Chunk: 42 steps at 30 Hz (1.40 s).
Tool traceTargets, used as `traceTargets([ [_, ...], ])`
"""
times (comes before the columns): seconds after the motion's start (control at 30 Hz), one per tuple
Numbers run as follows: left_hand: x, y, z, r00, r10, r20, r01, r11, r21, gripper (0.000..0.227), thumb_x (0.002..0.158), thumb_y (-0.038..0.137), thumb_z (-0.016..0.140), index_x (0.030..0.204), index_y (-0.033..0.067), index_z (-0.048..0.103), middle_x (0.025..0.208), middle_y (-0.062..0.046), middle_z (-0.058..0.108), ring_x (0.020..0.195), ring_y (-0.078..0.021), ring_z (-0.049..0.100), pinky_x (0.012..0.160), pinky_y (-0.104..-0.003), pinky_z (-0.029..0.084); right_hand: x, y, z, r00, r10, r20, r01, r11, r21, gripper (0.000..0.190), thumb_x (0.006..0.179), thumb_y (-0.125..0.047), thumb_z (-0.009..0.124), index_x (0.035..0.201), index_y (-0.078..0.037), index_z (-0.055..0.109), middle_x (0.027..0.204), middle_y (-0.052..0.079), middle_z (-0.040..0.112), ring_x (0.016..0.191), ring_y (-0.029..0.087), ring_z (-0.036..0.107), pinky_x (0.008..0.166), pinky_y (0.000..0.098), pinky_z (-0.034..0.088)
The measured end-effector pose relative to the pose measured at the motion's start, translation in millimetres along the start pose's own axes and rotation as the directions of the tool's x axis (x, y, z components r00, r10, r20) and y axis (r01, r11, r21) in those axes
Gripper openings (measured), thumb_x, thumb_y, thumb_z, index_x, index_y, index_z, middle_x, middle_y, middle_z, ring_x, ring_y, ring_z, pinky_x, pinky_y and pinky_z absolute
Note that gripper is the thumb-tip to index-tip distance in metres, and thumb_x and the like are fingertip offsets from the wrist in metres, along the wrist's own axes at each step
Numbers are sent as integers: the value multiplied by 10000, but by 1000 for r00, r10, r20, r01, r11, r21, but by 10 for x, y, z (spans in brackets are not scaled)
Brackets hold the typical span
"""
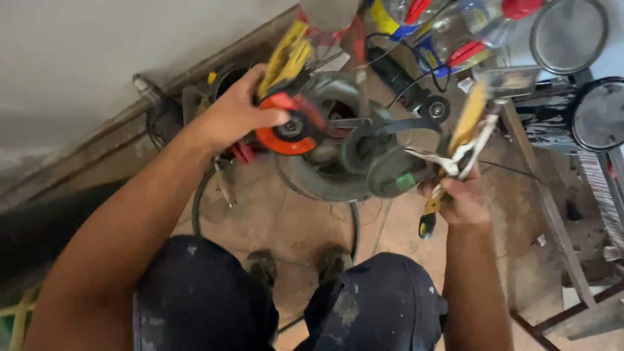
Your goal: Adjusting a metal chop saw and using a wrench to tighten a bolt on its base.
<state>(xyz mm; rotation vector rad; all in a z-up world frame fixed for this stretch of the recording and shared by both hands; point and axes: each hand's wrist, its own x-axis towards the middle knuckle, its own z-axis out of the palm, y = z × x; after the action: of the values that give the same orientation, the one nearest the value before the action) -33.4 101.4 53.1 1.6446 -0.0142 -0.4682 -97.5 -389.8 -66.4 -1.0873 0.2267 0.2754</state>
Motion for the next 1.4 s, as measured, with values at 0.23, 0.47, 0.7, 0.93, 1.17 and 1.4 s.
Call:
traceTargets([
  [0.23,246,-595,468,994,-76,-72,76,997,-9,842,708,274,935,1404,2,548,1231,-208,670,1154,-347,656,982,-465,526,-39,-101,447,982,-4,191,-16,995,102,531,715,108,753,1197,-63,611,880,286,692,542,459,704,416,486,588],
  [0.47,127,-564,372,994,-72,-79,63,991,-115,690,700,190,919,1307,39,628,1097,-109,652,1050,-260,612,902,-401,527,50,371,183,994,41,97,-44,999,30,633,858,-8,742,1404,-139,451,870,231,696,662,379,759,526,438,645],
  [0.7,132,-410,287,993,85,-85,-118,815,-568,808,690,48,905,1421,93,562,1230,-84,693,1128,-242,686,996,-432,591,-34,273,482,992,126,-20,-122,981,153,320,816,43,736,1107,-5,612,917,221,725,729,411,768,553,500,669],
  [0.93,-2,-424,120,958,177,-227,-279,761,-585,843,731,72,925,1470,77,518,1369,-110,635,1248,-267,628,1063,-465,559,96,-112,1281,993,109,36,-110,994,25,328,910,-108,707,1188,-13,562,1014,269,730,854,405,774,636,534,672],
  [1.17,-876,-112,-580,643,276,-715,-654,684,-324,617,866,48,884,1379,67,542,1264,-149,663,1192,-301,654,1098,-480,544,321,-359,2688,959,237,155,-223,969,-104,339,993,-165,631,1275,-18,516,1050,278,718,894,422,764,699,550,656],
  [1.4,-1463,-1158,-850,276,132,-952,-193,978,80,769,869,107,885,1470,13,415,1348,-253,586,1279,-345,585,1136,-501,442,303,1070,3839,921,314,231,-136,814,-565,345,973,-134,625,1295,-46,536,1020,212,767,808,317,792,658,444,655],
])
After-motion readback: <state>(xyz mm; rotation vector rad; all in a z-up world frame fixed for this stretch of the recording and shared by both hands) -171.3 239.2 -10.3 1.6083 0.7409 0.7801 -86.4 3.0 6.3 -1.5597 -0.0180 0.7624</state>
